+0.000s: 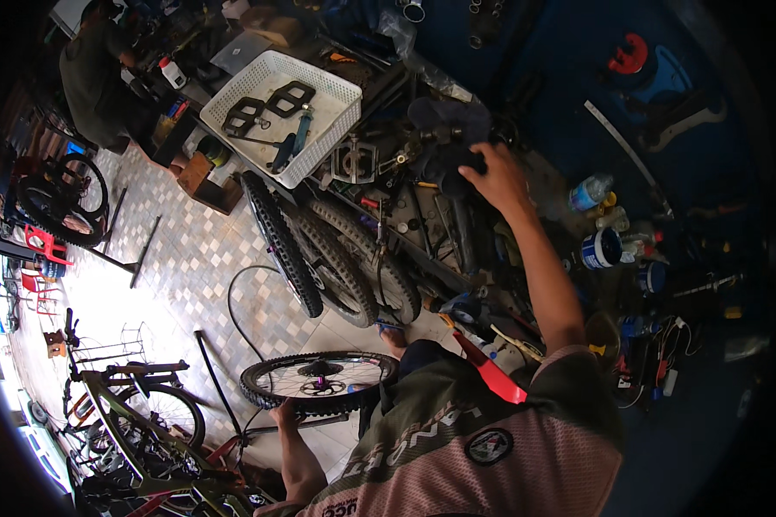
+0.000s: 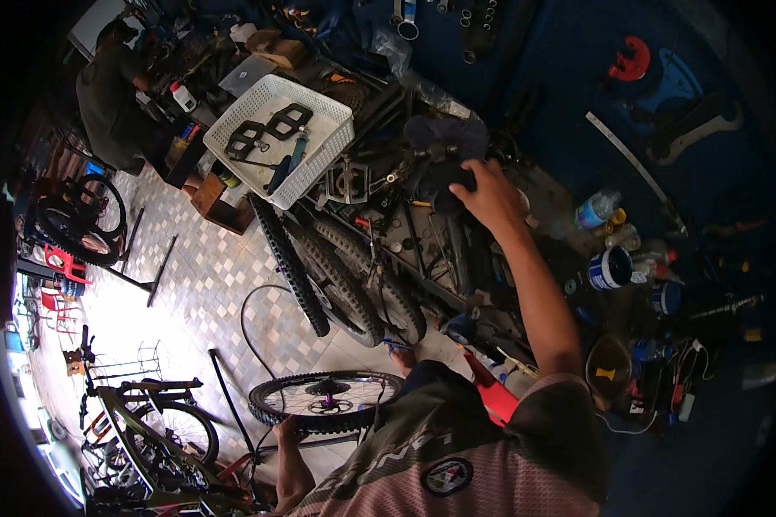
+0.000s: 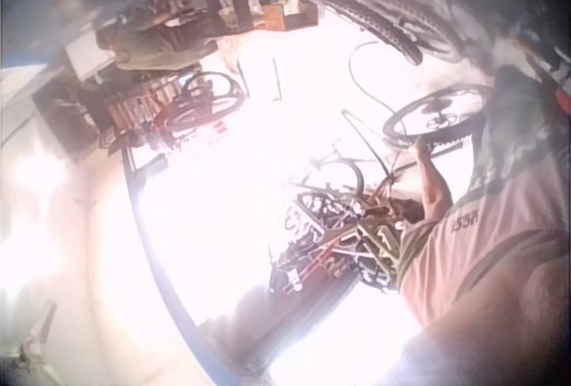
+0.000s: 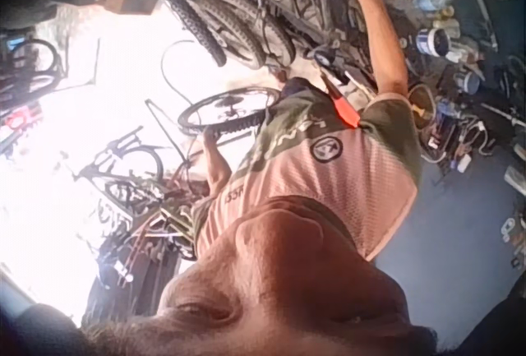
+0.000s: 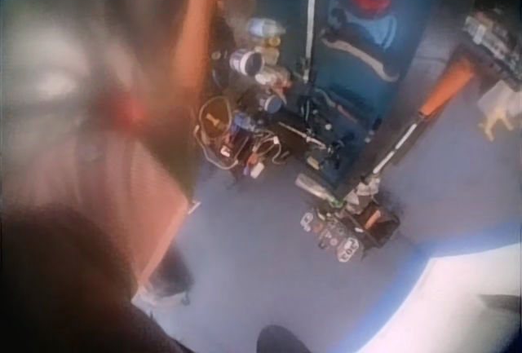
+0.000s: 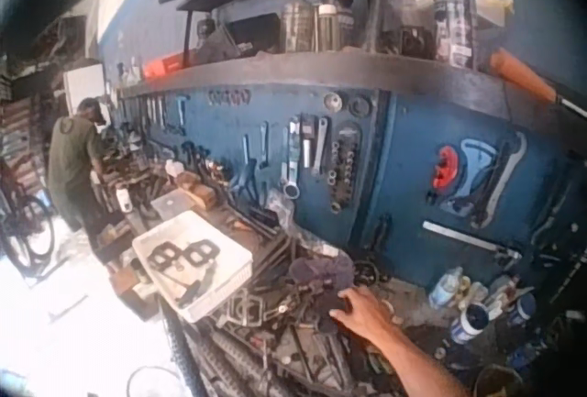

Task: The person cleans a bicycle cassette with a brush and cloth, then installs it onto a rear wheel using a cassette lockring tool and chain whip. The wheel is mounted onto a bicycle frame on a repair stand.

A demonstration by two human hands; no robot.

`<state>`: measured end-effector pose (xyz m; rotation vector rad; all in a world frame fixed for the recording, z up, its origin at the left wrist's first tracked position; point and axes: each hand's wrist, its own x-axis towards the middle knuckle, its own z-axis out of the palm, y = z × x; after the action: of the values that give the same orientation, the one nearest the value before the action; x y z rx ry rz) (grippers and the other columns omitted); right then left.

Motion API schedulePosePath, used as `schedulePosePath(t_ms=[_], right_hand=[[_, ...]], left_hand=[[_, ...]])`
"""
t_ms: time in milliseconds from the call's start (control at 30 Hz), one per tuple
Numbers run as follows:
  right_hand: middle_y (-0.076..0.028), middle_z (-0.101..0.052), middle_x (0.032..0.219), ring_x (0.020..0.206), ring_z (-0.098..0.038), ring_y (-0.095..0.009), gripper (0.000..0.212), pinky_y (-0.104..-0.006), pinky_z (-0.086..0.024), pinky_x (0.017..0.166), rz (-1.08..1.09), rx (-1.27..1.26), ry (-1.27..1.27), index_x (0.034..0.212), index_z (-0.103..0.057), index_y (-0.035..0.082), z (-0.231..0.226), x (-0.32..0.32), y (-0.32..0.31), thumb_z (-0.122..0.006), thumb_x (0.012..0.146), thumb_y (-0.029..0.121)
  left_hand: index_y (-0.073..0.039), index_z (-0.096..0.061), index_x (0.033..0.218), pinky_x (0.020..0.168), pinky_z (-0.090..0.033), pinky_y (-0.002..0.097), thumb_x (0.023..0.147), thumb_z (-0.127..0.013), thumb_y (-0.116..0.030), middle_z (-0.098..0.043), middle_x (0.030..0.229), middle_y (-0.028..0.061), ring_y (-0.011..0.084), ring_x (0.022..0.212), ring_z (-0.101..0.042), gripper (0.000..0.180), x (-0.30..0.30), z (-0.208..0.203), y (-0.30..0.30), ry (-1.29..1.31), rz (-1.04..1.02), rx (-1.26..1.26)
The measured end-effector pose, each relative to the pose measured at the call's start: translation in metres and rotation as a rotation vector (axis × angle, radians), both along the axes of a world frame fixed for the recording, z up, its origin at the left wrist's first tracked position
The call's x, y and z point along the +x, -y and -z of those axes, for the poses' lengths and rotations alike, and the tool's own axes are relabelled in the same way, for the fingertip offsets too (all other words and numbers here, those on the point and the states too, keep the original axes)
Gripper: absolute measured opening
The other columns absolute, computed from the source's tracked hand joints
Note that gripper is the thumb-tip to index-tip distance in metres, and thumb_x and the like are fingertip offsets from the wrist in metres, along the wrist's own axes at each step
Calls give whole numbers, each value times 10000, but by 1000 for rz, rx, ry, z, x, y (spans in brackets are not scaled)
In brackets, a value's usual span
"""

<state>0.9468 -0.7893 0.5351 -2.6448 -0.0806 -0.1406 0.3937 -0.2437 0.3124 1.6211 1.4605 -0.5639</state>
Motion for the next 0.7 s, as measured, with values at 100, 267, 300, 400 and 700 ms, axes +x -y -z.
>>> schedulePosePath(t_ms=[100,267,300,400,700], right_hand=[[-182,-590,1338,1117,-679,-356,667,-502,-550,909,18,-187,-117,1279,-665,118,11,46,-15,-855,781,520],[-163,-675,1234,1097,-691,-362,511,-476,-549,909,-64,-211,-402,1140,-725,88,24,73,-7,-834,776,429],[-171,-697,1175,1086,-695,-364,476,-466,-549,903,-66,-114,-404,1114,-730,78,25,72,-3,-823,779,402],[-217,-724,996,1018,-710,-376,378,-446,-544,861,41,114,-56,1056,-711,50,15,72,16,-770,793,316],[-171,-742,963,909,-730,-280,495,-414,-550,781,146,315,116,1055,-716,52,-50,77,83,-808,834,485]], left_hand=[[-119,-718,1156,830,-601,457,737,-872,-151,-695,1166,106,277,1044,-648,447,4,-6,12,36,-437,-9],[-68,-682,1219,778,-594,523,743,-879,-140,-682,1162,139,309,1042,-643,521,7,-22,21,116,-696,22],[-60,-676,1228,769,-592,532,745,-878,-140,-681,1160,142,312,1038,-643,529,7,-25,22,122,-686,27],[-39,-658,1254,741,-585,559,754,-875,-140,-677,1155,152,324,1029,-643,555,7,-29,23,109,-660,45],[-79,-685,1158,850,-590,584,822,-830,-275,-710,1176,148,339,1066,-687,416,1,-11,7,190,-468,70]])
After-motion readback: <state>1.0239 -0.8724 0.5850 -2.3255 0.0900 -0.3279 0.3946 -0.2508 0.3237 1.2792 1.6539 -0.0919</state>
